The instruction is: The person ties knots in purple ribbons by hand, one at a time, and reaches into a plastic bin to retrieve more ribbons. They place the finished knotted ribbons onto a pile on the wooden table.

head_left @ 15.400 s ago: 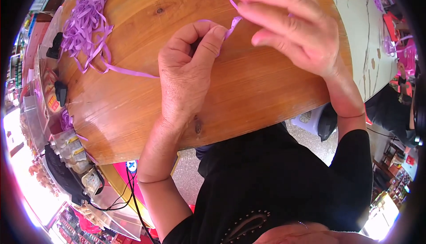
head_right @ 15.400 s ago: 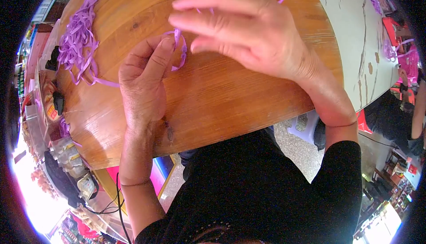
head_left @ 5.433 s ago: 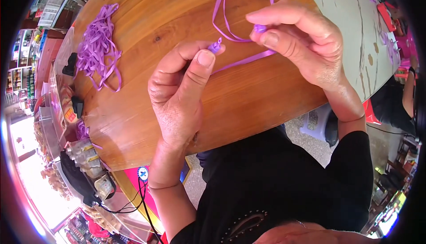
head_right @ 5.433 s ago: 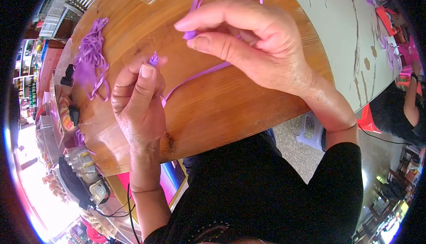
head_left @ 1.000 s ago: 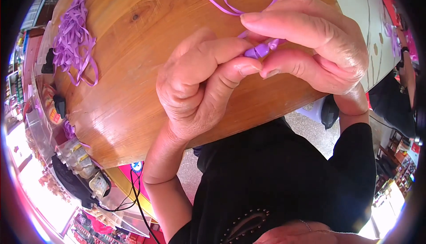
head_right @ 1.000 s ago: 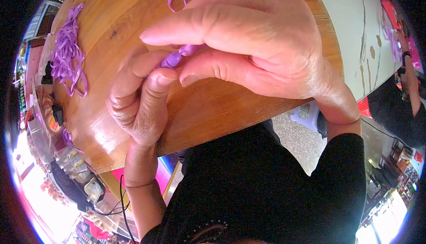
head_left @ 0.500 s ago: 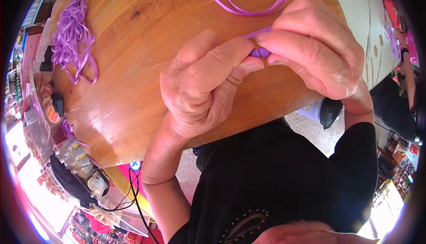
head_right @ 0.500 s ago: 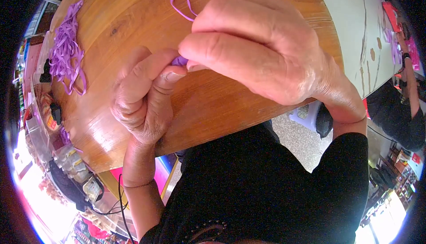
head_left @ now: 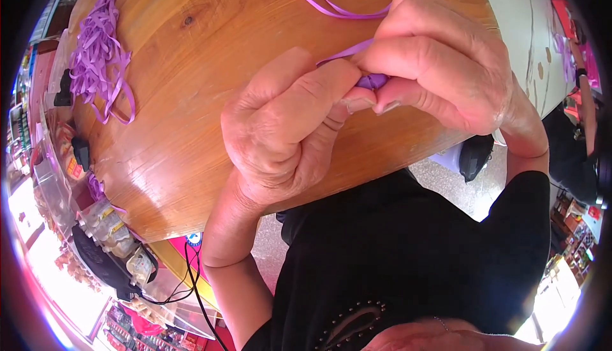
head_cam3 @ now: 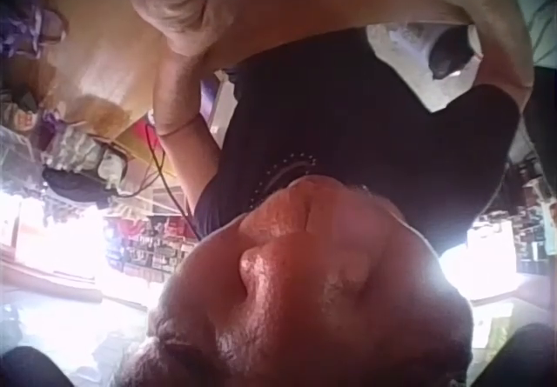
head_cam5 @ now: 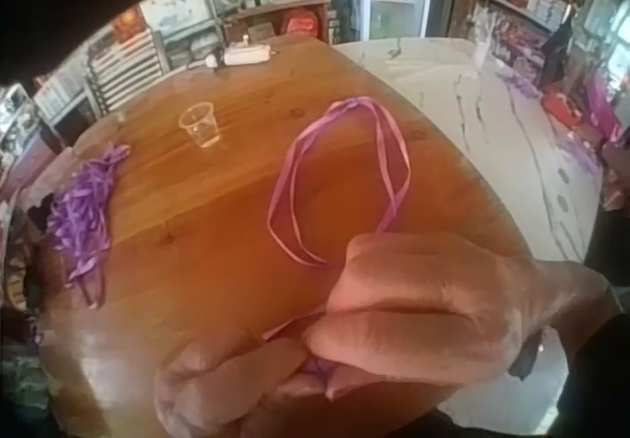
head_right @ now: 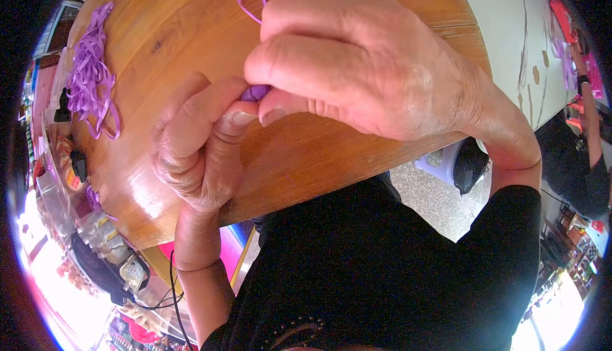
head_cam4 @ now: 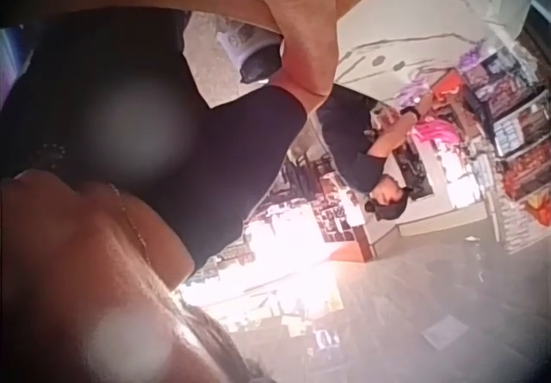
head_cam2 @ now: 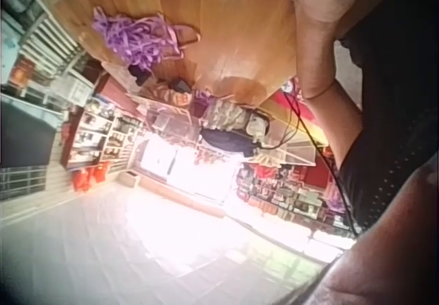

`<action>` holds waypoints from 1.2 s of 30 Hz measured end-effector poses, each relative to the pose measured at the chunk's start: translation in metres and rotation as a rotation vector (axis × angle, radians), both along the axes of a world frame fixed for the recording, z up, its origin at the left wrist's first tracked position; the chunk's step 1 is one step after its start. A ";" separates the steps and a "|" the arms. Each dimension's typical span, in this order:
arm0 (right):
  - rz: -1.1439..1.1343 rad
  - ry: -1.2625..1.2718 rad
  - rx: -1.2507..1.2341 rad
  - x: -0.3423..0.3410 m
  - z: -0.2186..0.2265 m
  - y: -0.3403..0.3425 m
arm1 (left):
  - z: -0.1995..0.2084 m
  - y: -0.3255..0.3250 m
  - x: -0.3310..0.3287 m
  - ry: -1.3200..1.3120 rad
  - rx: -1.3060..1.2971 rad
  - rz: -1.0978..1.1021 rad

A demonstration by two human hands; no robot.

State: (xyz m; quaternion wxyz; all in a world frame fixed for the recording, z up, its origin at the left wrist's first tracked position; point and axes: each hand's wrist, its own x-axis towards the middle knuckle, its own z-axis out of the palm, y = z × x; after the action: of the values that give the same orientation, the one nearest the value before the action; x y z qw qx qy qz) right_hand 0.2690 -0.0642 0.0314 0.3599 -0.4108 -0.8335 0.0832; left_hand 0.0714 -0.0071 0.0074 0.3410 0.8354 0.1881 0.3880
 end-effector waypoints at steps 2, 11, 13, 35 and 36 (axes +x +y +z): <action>0.033 -0.038 0.033 0.001 0.000 0.001 | 0.000 0.001 -0.002 0.001 0.014 -0.013; 0.313 0.030 0.017 0.008 -0.004 0.004 | -0.009 -0.005 -0.003 -0.127 0.307 -0.074; 0.303 0.214 -0.165 0.004 -0.003 0.001 | -0.007 -0.008 -0.002 -0.117 0.264 -0.113; -0.343 0.745 -0.769 0.068 -0.001 0.040 | -0.013 0.034 -0.003 -0.092 0.239 0.303; -0.489 0.800 -0.676 0.080 -0.001 0.048 | -0.015 0.037 -0.004 -0.181 0.137 0.335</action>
State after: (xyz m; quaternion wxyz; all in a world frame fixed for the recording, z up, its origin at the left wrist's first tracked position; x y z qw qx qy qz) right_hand 0.3492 -0.0158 0.0303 0.5046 -0.6204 -0.4404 0.4080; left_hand 0.0678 0.0300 -0.0073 0.2295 0.7752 0.2663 0.5248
